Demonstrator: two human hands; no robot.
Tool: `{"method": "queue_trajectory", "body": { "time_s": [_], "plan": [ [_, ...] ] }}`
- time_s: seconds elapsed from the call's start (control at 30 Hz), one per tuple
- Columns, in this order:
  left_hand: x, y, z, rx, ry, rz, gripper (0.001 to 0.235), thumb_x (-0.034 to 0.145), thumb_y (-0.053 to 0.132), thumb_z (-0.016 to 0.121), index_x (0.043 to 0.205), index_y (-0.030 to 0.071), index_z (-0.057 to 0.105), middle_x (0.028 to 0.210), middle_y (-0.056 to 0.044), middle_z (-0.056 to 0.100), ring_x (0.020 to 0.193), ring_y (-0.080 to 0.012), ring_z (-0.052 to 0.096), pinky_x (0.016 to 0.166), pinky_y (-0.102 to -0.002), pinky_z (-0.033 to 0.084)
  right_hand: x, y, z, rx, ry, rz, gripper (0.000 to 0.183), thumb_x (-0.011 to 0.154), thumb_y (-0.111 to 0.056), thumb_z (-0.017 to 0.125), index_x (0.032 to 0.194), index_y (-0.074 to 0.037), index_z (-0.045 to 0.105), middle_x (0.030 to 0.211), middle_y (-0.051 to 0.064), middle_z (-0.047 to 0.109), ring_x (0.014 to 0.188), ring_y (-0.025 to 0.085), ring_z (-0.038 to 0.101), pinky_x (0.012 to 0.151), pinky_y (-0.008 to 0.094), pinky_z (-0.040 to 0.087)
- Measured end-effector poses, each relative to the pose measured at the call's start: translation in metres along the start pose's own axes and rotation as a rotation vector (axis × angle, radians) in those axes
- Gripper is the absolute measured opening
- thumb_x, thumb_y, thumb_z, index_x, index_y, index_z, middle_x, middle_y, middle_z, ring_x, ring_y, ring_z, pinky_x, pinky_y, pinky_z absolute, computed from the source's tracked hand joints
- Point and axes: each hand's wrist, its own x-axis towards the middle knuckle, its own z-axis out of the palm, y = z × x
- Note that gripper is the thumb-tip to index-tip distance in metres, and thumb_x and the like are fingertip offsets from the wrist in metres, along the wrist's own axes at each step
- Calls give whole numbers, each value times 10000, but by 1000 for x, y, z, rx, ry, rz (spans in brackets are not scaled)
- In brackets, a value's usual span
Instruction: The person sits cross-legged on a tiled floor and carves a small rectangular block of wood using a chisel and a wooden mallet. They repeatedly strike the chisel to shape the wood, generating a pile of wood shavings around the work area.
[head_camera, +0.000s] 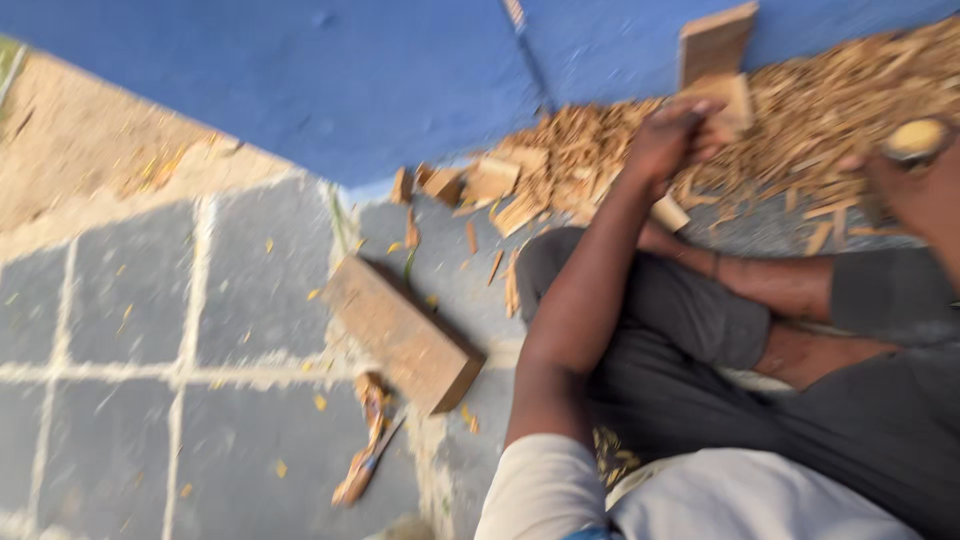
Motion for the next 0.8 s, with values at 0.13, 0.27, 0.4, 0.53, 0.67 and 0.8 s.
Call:
{"method": "queue_trajectory", "body": {
  "time_s": [0.13,0.27,0.4,0.53,0.67,0.8],
  "plan": [
    [0,6,-4,-187,-52,-12,270,1028,221,653,1229,44,684,856,-56,689,664,-114,666,575,-264,585,-19,-2,-53,116,-114,190,414,1033,-353,727,1343,-95,634,997,205,761,849,271,730,746,413,609],
    [-2,12,-3,-168,-20,-36,248,1039,195,662,1212,19,689,870,-67,689,680,-130,689,591,-256,600,-8,14,-40,1102,-279,386,539,943,-375,727,1392,-107,598,1049,237,747,877,311,742,731,461,627],
    [2,18,-4,-210,43,-11,231,989,122,652,1198,29,688,949,-72,721,766,-140,749,675,-256,640,-4,22,-29,1736,-357,170,563,904,-339,756,1368,-85,565,1098,239,726,990,336,753,844,473,634],
    [11,5,-26,-126,176,16,180,975,80,620,1141,31,668,961,-101,762,801,-165,776,687,-267,647,4,15,-13,1804,-419,-77,491,906,-295,751,1311,-75,583,1158,186,749,1108,292,754,941,408,617],
    [17,-15,-33,285,324,226,71,937,79,731,980,36,696,875,-101,755,702,-175,700,631,-312,575,-2,-6,64,1399,-131,19,239,1005,-222,732,893,-58,599,823,108,698,734,160,684,643,325,559],
    [6,-11,-10,790,542,296,143,850,139,802,853,62,681,818,-119,763,691,-229,719,678,-389,568,2,0,105,1266,-65,-8,350,1011,-196,734,778,-102,491,693,7,554,601,72,625,509,264,496]
  ]
}}
